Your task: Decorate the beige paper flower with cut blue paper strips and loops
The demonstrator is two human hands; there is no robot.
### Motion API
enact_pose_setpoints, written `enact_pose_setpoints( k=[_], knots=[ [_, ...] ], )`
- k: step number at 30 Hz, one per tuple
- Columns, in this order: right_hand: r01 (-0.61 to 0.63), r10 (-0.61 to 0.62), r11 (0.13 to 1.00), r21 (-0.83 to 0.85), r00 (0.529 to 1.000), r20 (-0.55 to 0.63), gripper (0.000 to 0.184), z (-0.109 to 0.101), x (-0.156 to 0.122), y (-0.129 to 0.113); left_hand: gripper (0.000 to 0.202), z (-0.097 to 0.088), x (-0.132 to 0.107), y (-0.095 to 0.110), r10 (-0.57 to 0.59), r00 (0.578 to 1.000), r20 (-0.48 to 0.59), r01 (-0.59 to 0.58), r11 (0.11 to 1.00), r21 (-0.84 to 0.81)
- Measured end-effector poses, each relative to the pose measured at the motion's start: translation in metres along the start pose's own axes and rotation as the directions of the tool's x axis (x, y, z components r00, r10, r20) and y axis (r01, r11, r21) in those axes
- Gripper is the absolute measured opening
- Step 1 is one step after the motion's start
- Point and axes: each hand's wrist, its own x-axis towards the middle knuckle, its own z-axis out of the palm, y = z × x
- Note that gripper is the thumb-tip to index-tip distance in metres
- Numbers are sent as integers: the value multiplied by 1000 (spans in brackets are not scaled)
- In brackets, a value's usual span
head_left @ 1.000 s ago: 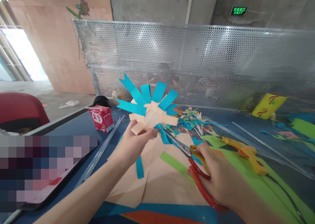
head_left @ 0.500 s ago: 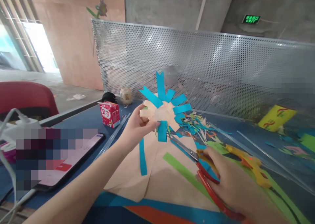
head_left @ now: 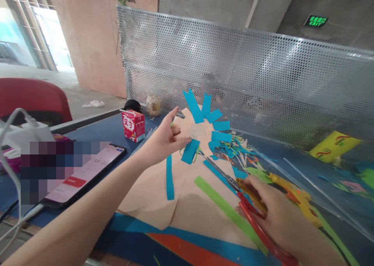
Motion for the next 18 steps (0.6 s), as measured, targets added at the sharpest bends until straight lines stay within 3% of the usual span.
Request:
enact_pose_setpoints(
  k=[5,8,13,18],
  knots=[
    [-4,5,1000,-13,998,68,24,-1,1,0,85,3,-1,0,33,999,40,-36,995,88],
    [-7,7,1000,1,999,47,23,-2,1,-2,83,4,-3,1,48,997,56,-53,995,89],
    [-15,8,996,90,997,80,19,-3,0,-7,83,4,-1,-2,126,992,24,-128,984,126],
    [-37,25,997,67,984,177,17,-4,4,-4,84,5,-2,-3,80,997,22,-81,995,49]
  ],
)
